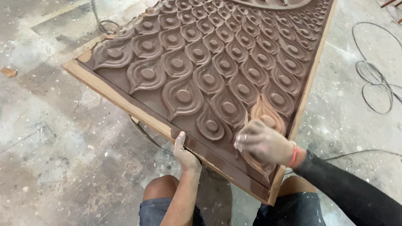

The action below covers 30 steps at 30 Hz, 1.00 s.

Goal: The person kneels and sands a large decorative wooden panel with a sanding block, focusing on the raised teardrop motifs. The person holds the panel with one hand and sands with the other, moving methodically across the surface.

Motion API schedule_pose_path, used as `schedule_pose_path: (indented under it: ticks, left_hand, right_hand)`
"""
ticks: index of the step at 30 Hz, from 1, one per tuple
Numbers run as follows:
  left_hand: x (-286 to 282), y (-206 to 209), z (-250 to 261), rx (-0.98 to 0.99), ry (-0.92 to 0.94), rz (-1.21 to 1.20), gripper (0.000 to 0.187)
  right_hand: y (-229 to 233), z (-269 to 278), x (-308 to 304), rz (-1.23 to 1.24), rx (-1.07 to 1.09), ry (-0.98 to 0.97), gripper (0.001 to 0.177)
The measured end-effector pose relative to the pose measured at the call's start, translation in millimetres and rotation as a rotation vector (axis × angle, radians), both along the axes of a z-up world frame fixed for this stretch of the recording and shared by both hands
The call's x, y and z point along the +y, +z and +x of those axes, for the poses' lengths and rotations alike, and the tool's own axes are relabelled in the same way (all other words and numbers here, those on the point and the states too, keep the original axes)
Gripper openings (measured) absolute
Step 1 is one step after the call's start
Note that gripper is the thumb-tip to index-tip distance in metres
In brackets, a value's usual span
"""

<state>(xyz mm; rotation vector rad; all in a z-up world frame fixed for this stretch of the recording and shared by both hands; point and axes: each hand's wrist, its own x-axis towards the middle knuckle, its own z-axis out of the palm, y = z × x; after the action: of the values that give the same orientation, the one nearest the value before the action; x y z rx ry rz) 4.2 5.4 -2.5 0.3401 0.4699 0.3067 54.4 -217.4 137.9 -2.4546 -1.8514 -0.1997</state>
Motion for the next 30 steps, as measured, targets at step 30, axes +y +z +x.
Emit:
schedule_pose_path:
  ticks: [30]
  left_hand:
    - [-1, -14, 1, -0.039, 0.032, 0.026, 0.037]
  right_hand:
    - [13, -5, 1, -0.015, -0.092, 0.163, 0.031]
